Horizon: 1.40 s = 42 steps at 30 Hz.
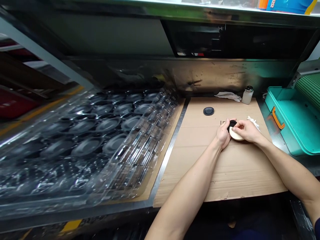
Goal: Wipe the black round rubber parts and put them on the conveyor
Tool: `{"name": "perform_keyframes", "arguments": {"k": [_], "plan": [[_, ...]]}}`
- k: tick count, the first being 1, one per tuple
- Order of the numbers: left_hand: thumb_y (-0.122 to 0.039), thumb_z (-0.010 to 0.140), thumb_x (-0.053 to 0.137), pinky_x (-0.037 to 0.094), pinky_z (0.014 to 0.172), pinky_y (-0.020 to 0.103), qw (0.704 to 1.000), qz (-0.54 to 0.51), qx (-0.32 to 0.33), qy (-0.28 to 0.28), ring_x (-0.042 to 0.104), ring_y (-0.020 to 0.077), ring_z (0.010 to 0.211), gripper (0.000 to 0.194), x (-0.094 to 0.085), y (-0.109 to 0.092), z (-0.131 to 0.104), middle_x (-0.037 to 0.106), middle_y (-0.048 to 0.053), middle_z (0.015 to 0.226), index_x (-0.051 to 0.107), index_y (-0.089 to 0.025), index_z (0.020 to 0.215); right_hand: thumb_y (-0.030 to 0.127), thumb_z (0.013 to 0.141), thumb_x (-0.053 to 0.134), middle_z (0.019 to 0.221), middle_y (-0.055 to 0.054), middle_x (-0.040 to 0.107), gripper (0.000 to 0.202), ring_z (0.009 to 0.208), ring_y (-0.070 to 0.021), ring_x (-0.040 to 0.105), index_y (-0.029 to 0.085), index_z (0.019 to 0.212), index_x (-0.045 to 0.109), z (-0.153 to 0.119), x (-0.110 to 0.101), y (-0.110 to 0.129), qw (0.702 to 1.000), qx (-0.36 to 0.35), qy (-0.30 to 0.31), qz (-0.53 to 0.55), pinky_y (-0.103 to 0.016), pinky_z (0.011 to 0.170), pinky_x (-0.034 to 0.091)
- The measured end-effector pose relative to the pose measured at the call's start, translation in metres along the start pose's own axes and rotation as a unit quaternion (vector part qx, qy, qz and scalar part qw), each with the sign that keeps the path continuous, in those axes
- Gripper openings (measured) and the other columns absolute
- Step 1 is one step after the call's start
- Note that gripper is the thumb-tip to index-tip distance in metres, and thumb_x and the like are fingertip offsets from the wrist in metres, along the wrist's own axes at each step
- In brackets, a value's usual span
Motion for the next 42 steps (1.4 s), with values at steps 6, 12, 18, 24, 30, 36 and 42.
{"name": "perform_keyframes", "arguments": {"k": [6,12,18,24,30,36,42], "plan": [[-0.033,0.107,0.048,0.056,0.105,0.043,0.999,-0.029,-0.03,-0.023,0.075,0.0239,0.103,0.033,0.002,0.009,0.003,0.079,0.015,0.1,0.071,-0.01,0.107,0.039,0.098,0.058,0.09,-0.005,0.076,0.02,0.084,-0.0228,0.069,0.024,0.087,0.065,-0.004,-0.016,0.011,0.974,-0.074,-0.134,-0.165,-0.034,0.079,0.046],[-0.033,0.109,0.041,0.058,0.101,0.044,0.998,-0.04,-0.038,-0.038,0.076,0.0225,0.094,0.039,0.003,0.01,0.001,0.079,0.015,0.097,0.07,-0.007,0.109,0.036,0.105,0.048,0.098,-0.01,0.073,0.022,0.09,-0.025,0.067,0.023,0.093,0.061,0.002,-0.009,0.011,0.951,-0.07,-0.166,-0.25,-0.033,0.079,0.043],[-0.03,0.11,0.039,0.059,0.099,0.04,0.997,-0.04,-0.042,-0.055,0.076,0.0188,0.089,0.038,0.004,0.008,-0.002,0.079,0.01,0.09,0.071,-0.011,0.103,0.035,0.109,0.041,0.098,-0.01,0.068,0.026,0.086,-0.0235,0.063,0.021,0.098,0.06,0.003,0.003,0.021,0.942,-0.093,-0.162,-0.278,-0.032,0.076,0.041],[-0.028,0.109,0.041,0.057,0.101,0.04,0.997,-0.038,-0.038,-0.059,0.075,0.0191,0.088,0.036,0.003,0.009,-0.001,0.078,0.009,0.086,0.07,-0.011,0.096,0.038,0.109,0.036,0.096,-0.011,0.067,0.032,0.083,-0.0233,0.062,0.021,0.096,0.06,0.002,0.004,0.02,0.935,-0.105,-0.179,-0.287,-0.032,0.074,0.041],[-0.03,0.109,0.04,0.059,0.099,0.042,0.996,-0.042,-0.03,-0.066,0.075,0.0196,0.089,0.038,0.0,0.006,0.001,0.078,0.011,0.09,0.07,-0.009,0.1,0.036,0.108,0.038,0.102,-0.013,0.071,0.029,0.09,-0.0253,0.066,0.02,0.101,0.061,0.0,0.005,0.015,0.944,-0.08,-0.172,-0.268,-0.033,0.076,0.044],[-0.031,0.107,0.046,0.054,0.105,0.035,0.999,-0.031,-0.002,-0.045,0.075,0.0208,0.102,0.036,-0.003,0.003,0.002,0.077,0.013,0.094,0.071,-0.009,0.094,0.036,0.102,0.051,0.094,-0.005,0.076,0.018,0.084,-0.0217,0.07,0.024,0.1,0.064,-0.014,0.011,0.015,0.977,-0.076,-0.116,-0.163,-0.03,0.075,0.046],[-0.033,0.105,0.053,0.054,0.106,0.039,0.999,0.009,0.035,-0.004,0.073,0.0248,0.112,0.03,0.003,0.002,-0.002,0.078,0.014,0.098,0.071,-0.011,0.095,0.038,0.089,0.065,0.071,0.0,0.071,0.018,0.068,-0.0173,0.066,0.022,0.079,0.065,0.0,0.003,0.005,0.996,-0.004,-0.086,-0.006,-0.028,0.065,0.046]]}}
Point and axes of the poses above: each hand's wrist, its own z-axis towards the middle knuckle, its own x-axis out of the palm, y = z × x, the point moved 6 cm from there along z, towards the middle knuckle
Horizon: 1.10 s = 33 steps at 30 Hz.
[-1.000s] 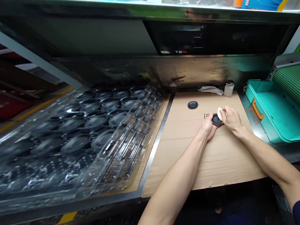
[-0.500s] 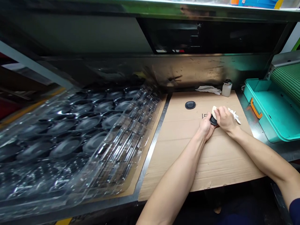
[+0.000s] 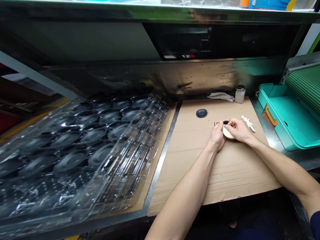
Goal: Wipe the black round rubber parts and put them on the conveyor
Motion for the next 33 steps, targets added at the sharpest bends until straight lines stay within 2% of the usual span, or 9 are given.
{"name": "perform_keyframes", "arguments": {"k": [3,6,10,14,19,23,27,31,33], "plan": [[-0.034,0.104,0.054,0.053,0.108,0.043,1.0,-0.002,-0.007,-0.021,0.072,0.0266,0.117,0.029,-0.002,0.0,-0.001,0.078,0.016,0.106,0.071,-0.011,0.099,0.038,0.087,0.066,0.074,0.0,0.071,0.017,0.069,-0.0172,0.066,0.022,0.081,0.066,-0.001,-0.008,-0.013,0.999,0.037,-0.024,0.002,-0.028,0.063,0.045],[-0.037,0.102,0.057,0.052,0.11,0.046,0.999,-0.005,-0.01,-0.032,0.071,0.0273,0.119,0.029,-0.003,0.001,-0.002,0.078,0.018,0.11,0.07,-0.011,0.1,0.037,0.086,0.066,0.072,0.0,0.07,0.017,0.066,-0.0167,0.064,0.022,0.078,0.062,-0.008,-0.003,-0.02,0.997,0.07,0.01,0.012,-0.027,0.058,0.043],[-0.035,0.103,0.055,0.052,0.11,0.042,1.0,-0.003,-0.004,-0.024,0.072,0.0261,0.118,0.029,-0.003,0.002,0.0,0.079,0.015,0.106,0.071,-0.012,0.1,0.037,0.088,0.063,0.068,0.001,0.068,0.018,0.063,-0.0168,0.063,0.022,0.078,0.06,-0.008,0.006,-0.01,0.999,0.032,0.03,0.024,-0.027,0.059,0.043],[-0.035,0.106,0.048,0.054,0.108,0.043,0.999,-0.033,-0.016,-0.037,0.073,0.0245,0.114,0.032,-0.008,0.002,0.004,0.078,0.014,0.104,0.07,-0.012,0.102,0.038,0.095,0.058,0.078,-0.003,0.073,0.018,0.076,-0.0212,0.068,0.024,0.086,0.063,-0.005,-0.008,-0.003,0.995,-0.019,-0.063,-0.079,-0.031,0.071,0.047],[-0.032,0.107,0.045,0.053,0.109,0.042,0.998,-0.041,-0.034,-0.041,0.073,0.0236,0.112,0.034,-0.007,0.003,0.004,0.078,0.017,0.106,0.07,-0.01,0.099,0.036,0.099,0.054,0.088,-0.004,0.075,0.016,0.081,-0.0213,0.069,0.024,0.09,0.061,-0.007,-0.002,0.005,0.993,-0.063,-0.017,-0.101,-0.03,0.073,0.046],[-0.032,0.11,0.037,0.054,0.107,0.045,0.997,-0.037,-0.059,-0.029,0.074,0.0248,0.107,0.043,-0.002,0.005,0.001,0.078,0.016,0.1,0.071,-0.008,0.099,0.039,0.107,0.04,0.097,-0.009,0.074,0.028,0.084,-0.0242,0.068,0.023,0.098,0.061,-0.002,-0.007,0.012,0.969,-0.057,-0.106,-0.215,-0.031,0.071,0.04],[-0.027,0.109,0.041,0.056,0.104,0.037,0.995,-0.053,-0.061,-0.061,0.075,0.0194,0.096,0.038,-0.004,0.004,0.001,0.077,0.011,0.088,0.07,-0.01,0.092,0.04,0.109,0.037,0.098,-0.011,0.073,0.032,0.08,-0.0232,0.065,0.021,0.1,0.061,-0.001,0.002,0.016,0.952,-0.082,-0.072,-0.287,-0.031,0.066,0.035],[-0.028,0.109,0.042,0.058,0.101,0.038,0.996,-0.033,-0.06,-0.057,0.075,0.0197,0.095,0.036,-0.001,0.006,0.0,0.077,0.01,0.088,0.069,-0.01,0.092,0.038,0.111,0.036,0.104,-0.012,0.072,0.03,0.083,-0.0229,0.065,0.019,0.105,0.059,-0.002,0.0,0.013,0.945,-0.022,-0.079,-0.316,-0.03,0.066,0.032],[-0.025,0.108,0.043,0.057,0.102,0.036,0.996,-0.035,-0.056,-0.061,0.075,0.0194,0.098,0.034,-0.001,0.007,0.0,0.078,0.01,0.09,0.068,-0.011,0.09,0.037,0.111,0.036,0.105,-0.011,0.073,0.029,0.086,-0.0235,0.066,0.019,0.108,0.058,-0.002,0.004,0.015,0.948,-0.029,-0.065,-0.31,-0.03,0.067,0.032]]}}
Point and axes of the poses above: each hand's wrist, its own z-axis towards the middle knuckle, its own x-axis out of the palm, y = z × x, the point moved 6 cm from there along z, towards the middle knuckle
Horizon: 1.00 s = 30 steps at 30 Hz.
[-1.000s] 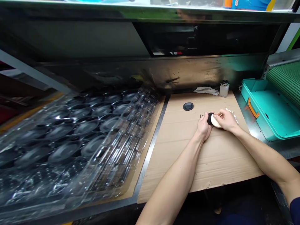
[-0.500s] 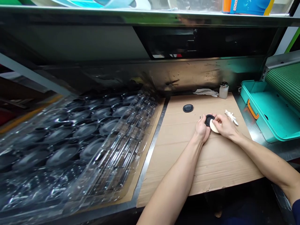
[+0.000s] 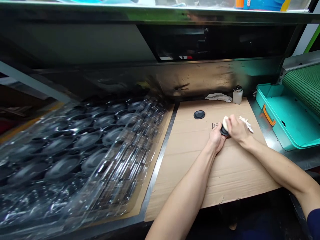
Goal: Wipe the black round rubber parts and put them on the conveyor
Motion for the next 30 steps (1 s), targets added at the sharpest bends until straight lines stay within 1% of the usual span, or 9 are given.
{"name": "perform_keyframes", "arguments": {"k": [4,11,14,16,18,20,24,26,30], "plan": [[-0.028,0.109,0.04,0.058,0.097,0.035,1.0,0.018,-0.014,0.006,0.075,0.0216,0.101,0.037,-0.002,-0.004,0.001,0.078,0.014,0.096,0.068,-0.01,0.094,0.04,0.11,0.038,0.106,-0.011,0.073,0.029,0.086,-0.0238,0.066,0.02,0.108,0.059,0.006,0.001,-0.009,1.0,0.011,-0.002,0.016,-0.03,0.068,0.034],[-0.043,0.11,0.029,0.061,0.075,0.032,0.999,-0.023,-0.032,-0.002,0.075,0.0272,0.104,0.05,-0.015,-0.035,0.002,0.075,0.021,0.117,0.066,-0.009,0.106,0.043,0.107,0.039,0.108,-0.014,0.071,0.032,0.097,-0.0278,0.064,0.02,0.111,0.06,0.028,-0.027,-0.088,0.981,0.092,-0.144,0.092,-0.035,0.081,0.043],[-0.039,0.108,0.027,0.061,0.077,0.036,0.996,-0.067,-0.06,0.025,0.074,0.0298,0.107,0.05,-0.013,-0.037,0.001,0.074,0.022,0.118,0.066,-0.007,0.113,0.04,0.104,0.042,0.114,-0.019,0.067,0.033,0.101,-0.0316,0.06,0.017,0.113,0.063,0.03,-0.025,-0.106,0.987,0.111,-0.103,0.044,-0.041,0.084,0.044],[-0.032,0.104,0.029,0.061,0.078,0.038,0.994,-0.082,-0.068,0.038,0.074,0.0308,0.107,0.046,-0.012,-0.036,0.0,0.073,0.022,0.12,0.066,-0.006,0.116,0.04,0.102,0.045,0.126,-0.022,0.063,0.034,0.11,-0.0357,0.056,0.016,0.117,0.065,0.026,-0.027,-0.1,0.992,0.083,-0.09,-0.01,-0.046,0.089,0.043],[-0.027,0.101,0.032,0.061,0.08,0.039,0.993,-0.086,-0.068,0.04,0.073,0.0308,0.107,0.042,-0.012,-0.036,0.0,0.073,0.022,0.121,0.066,-0.006,0.116,0.039,0.102,0.046,0.138,-0.022,0.057,0.036,0.119,-0.0389,0.05,0.018,0.122,0.065,0.018,-0.036,-0.086,0.989,0.047,-0.127,-0.055,-0.051,0.094,0.041],[-0.024,0.1,0.034,0.06,0.081,0.039,0.994,-0.083,-0.067,0.04,0.073,0.0303,0.106,0.039,-0.012,-0.037,0.0,0.073,0.021,0.12,0.066,-0.008,0.116,0.042,0.103,0.046,0.135,-0.021,0.06,0.036,0.119,-0.039,0.05,0.019,0.12,0.067,0.012,-0.042,-0.071,0.987,0.016,-0.139,-0.076,-0.052,0.095,0.04],[-0.029,0.103,0.039,0.06,0.079,0.037,0.993,-0.079,-0.068,0.05,0.074,0.0273,0.099,0.033,-0.011,-0.038,-0.001,0.073,0.018,0.114,0.064,-0.013,0.118,0.04,0.099,0.056,0.104,-0.021,0.07,0.028,0.104,-0.0374,0.059,0.017,0.103,0.072,0.007,-0.023,-0.055,0.996,-0.035,-0.003,-0.086,-0.05,0.089,0.044],[-0.035,0.106,0.038,0.059,0.074,0.033,0.993,-0.083,-0.067,0.05,0.074,0.0252,0.093,0.035,-0.01,-0.039,-0.001,0.073,0.017,0.108,0.064,-0.014,0.117,0.032,0.099,0.054,0.103,-0.019,0.072,0.023,0.1,-0.0343,0.063,0.018,0.102,0.072,0.006,-0.014,-0.05,0.997,-0.067,0.027,-0.035,-0.047,0.089,0.046],[-0.043,0.109,0.027,0.053,0.062,0.026,0.993,-0.079,-0.072,0.041,0.07,0.022,0.08,0.05,-0.008,-0.036,0.0,0.072,0.017,0.094,0.065,-0.011,0.104,0.031,0.101,0.052,0.11,-0.012,0.075,0.022,0.101,-0.0269,0.067,0.022,0.109,0.07,0.005,-0.022,-0.033,0.977,-0.143,-0.042,0.153,-0.041,0.091,0.051]]}}
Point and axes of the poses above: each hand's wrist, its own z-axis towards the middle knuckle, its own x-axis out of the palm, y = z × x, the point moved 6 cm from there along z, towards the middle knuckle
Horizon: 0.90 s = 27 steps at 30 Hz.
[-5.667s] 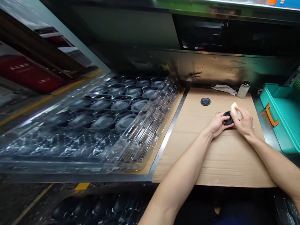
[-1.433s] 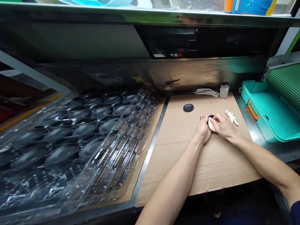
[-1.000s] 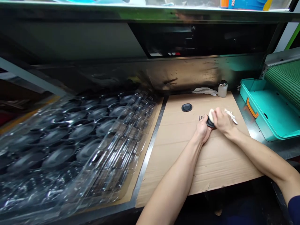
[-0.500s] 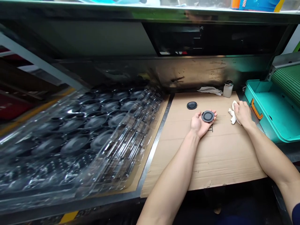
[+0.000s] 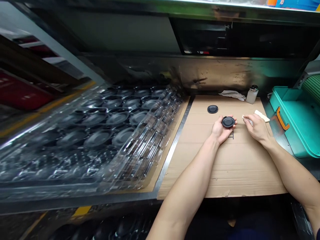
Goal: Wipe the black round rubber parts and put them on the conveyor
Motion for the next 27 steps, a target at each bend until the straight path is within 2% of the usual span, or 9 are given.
{"name": "perform_keyframes", "arguments": {"k": [3,6,9,11,13,16,20,24,27], "plan": [[-0.046,0.109,0.021,0.05,0.059,0.027,1.0,0.009,-0.005,0.014,0.068,0.0219,0.075,0.058,0.005,0.006,0.001,0.072,0.018,0.089,0.066,-0.009,0.099,0.033,0.098,0.057,0.109,-0.011,0.075,0.022,0.1,-0.0256,0.068,0.021,0.112,0.069,0.0,-0.002,0.011,0.997,-0.002,-0.044,0.062,-0.039,0.089,0.053],[-0.04,0.11,0.025,0.051,0.06,0.028,0.999,0.017,0.009,0.027,0.067,0.0205,0.074,0.053,0.012,0.015,0.003,0.072,0.013,0.086,0.067,-0.011,0.096,0.032,0.096,0.06,0.105,-0.01,0.074,0.02,0.098,-0.025,0.068,0.021,0.108,0.071,-0.002,0.004,0.02,0.994,0.009,-0.061,0.085,-0.038,0.088,0.053],[-0.036,0.11,0.029,0.056,0.08,0.032,0.999,0.026,0.015,0.034,0.071,0.0214,0.09,0.048,0.019,0.028,0.002,0.075,0.012,0.094,0.069,-0.012,0.099,0.03,0.094,0.061,0.101,-0.01,0.073,0.017,0.093,-0.0237,0.068,0.022,0.102,0.073,-0.004,0.014,0.028,0.992,0.037,-0.069,0.096,-0.037,0.086,0.053],[-0.036,0.109,0.03,0.055,0.096,0.036,0.999,0.029,0.012,0.034,0.072,0.024,0.104,0.048,0.022,0.034,0.0,0.076,0.014,0.105,0.07,-0.011,0.107,0.029,0.095,0.06,0.098,-0.008,0.073,0.016,0.091,-0.0226,0.067,0.022,0.097,0.073,-0.005,0.019,0.035,0.99,0.045,-0.068,0.114,-0.036,0.085,0.053],[-0.038,0.109,0.031,0.052,0.106,0.041,0.999,0.029,0.002,0.03,0.071,0.0268,0.112,0.048,0.021,0.036,-0.002,0.076,0.017,0.113,0.07,-0.01,0.114,0.028,0.096,0.058,0.095,-0.007,0.073,0.016,0.091,-0.0214,0.067,0.022,0.094,0.073,-0.006,0.023,0.044,0.99,0.019,-0.04,0.137,-0.034,0.084,0.053],[-0.04,0.109,0.029,0.049,0.111,0.047,0.999,0.022,-0.023,0.034,0.071,0.0294,0.115,0.052,0.021,0.034,-0.006,0.075,0.019,0.115,0.069,-0.008,0.12,0.026,0.096,0.057,0.099,-0.007,0.072,0.015,0.093,-0.0212,0.066,0.023,0.094,0.072,-0.006,0.027,0.051,0.991,-0.022,0.034,0.127,-0.034,0.084,0.052],[-0.037,0.109,0.028,0.05,0.111,0.044,0.998,0.008,-0.016,0.053,0.071,0.028,0.116,0.052,0.022,0.028,-0.007,0.076,0.018,0.113,0.068,-0.008,0.125,0.025,0.1,0.051,0.11,-0.01,0.07,0.019,0.105,-0.0239,0.064,0.023,0.099,0.07,-0.006,0.023,0.043,0.998,0.007,0.029,0.059,-0.036,0.091,0.052],[-0.039,0.109,0.03,0.052,0.109,0.048,0.999,0.02,-0.023,0.041,0.071,0.0287,0.117,0.051,0.015,0.028,-0.005,0.075,0.019,0.119,0.068,-0.01,0.125,0.025,0.099,0.053,0.108,-0.008,0.07,0.015,0.097,-0.0224,0.063,0.023,0.095,0.068,-0.01,0.029,0.048,0.993,-0.051,0.105,0.035,-0.034,0.086,0.05],[-0.037,0.109,0.031,0.054,0.107,0.044,0.999,0.022,-0.024,0.035,0.072,0.025,0.112,0.047,0.013,0.031,-0.003,0.076,0.016,0.111,0.07,-0.01,0.114,0.023,0.099,0.05,0.103,-0.009,0.069,0.017,0.092,-0.023,0.062,0.022,0.095,0.067,-0.011,0.025,0.039,0.994,-0.02,0.101,-0.043,-0.033,0.079,0.048]]}}
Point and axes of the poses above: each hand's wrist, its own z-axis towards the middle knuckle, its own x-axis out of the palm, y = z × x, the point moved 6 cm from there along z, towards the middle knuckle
